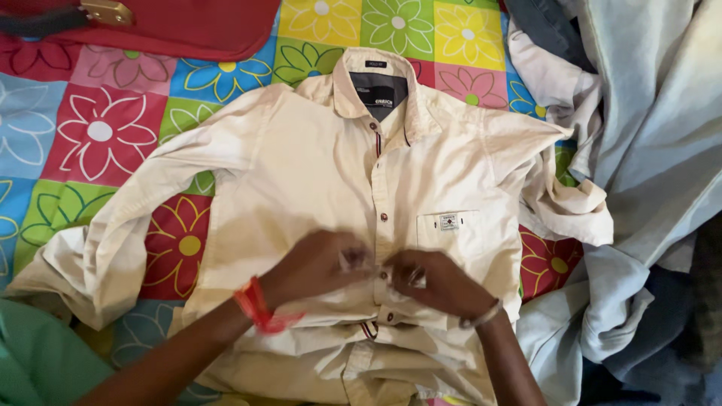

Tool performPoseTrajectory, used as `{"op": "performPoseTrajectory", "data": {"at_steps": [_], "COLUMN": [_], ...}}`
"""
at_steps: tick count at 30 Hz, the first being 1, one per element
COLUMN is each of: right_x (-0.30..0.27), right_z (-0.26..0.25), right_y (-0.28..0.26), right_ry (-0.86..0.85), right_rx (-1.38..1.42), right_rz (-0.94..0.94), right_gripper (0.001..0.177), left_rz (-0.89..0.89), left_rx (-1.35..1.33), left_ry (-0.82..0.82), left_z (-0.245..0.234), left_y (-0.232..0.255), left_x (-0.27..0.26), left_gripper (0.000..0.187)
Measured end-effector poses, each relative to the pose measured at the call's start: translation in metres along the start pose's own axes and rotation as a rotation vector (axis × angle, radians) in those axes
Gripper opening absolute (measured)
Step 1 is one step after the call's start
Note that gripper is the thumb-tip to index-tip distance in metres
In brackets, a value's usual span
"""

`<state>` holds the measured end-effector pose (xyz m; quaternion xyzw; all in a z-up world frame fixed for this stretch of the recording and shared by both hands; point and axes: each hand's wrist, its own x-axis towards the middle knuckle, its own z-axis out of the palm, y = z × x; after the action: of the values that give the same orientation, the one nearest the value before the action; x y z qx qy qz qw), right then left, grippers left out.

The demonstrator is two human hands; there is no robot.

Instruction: The person lays a cream-colored shirt on a floral bedsheet, smooths it out, and then fastens the buttons from the bottom to the top. The person also adjusts the collar and sleeves during the process.

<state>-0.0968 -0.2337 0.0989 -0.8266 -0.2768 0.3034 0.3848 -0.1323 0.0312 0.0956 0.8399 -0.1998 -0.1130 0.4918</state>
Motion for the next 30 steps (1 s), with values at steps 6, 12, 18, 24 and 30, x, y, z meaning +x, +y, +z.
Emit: {"op": "performPoseTrajectory", "data": {"at_steps": [6,12,18,24,30], "right_x": [0.1,0.152,0.152,0.142,0.144], "right_z": [-0.002,0.003,0.0,-0.006,0.002], "right_y": [-0.002,0.01,0.034,0.055,0.053], "right_ry": [0.627,0.827,0.917,0.828,0.866], "right_rx": [0.091,-0.332,-0.184,0.388,0.308], "right_rz": [0.061,0.244,0.23,0.169,0.138], "right_gripper": [0.034,0.052,0.031,0.027,0.028], "left_rz": [-0.09,-0.051,-0.077,-0.142,-0.152], "left_rx": [-0.181,0.002,0.085,0.274,0.301], "left_ry": [0.564,0.649,0.659,0.593,0.561], "left_z": [0.0,0.014,0.015,0.014,0.019], "left_y": [-0.042,-0.072,-0.067,-0.057,-0.075], "left_x": [0.085,0.103,0.106,0.118,0.141], "left_gripper": [0.023,0.039,0.026,0.014,0.013]}}
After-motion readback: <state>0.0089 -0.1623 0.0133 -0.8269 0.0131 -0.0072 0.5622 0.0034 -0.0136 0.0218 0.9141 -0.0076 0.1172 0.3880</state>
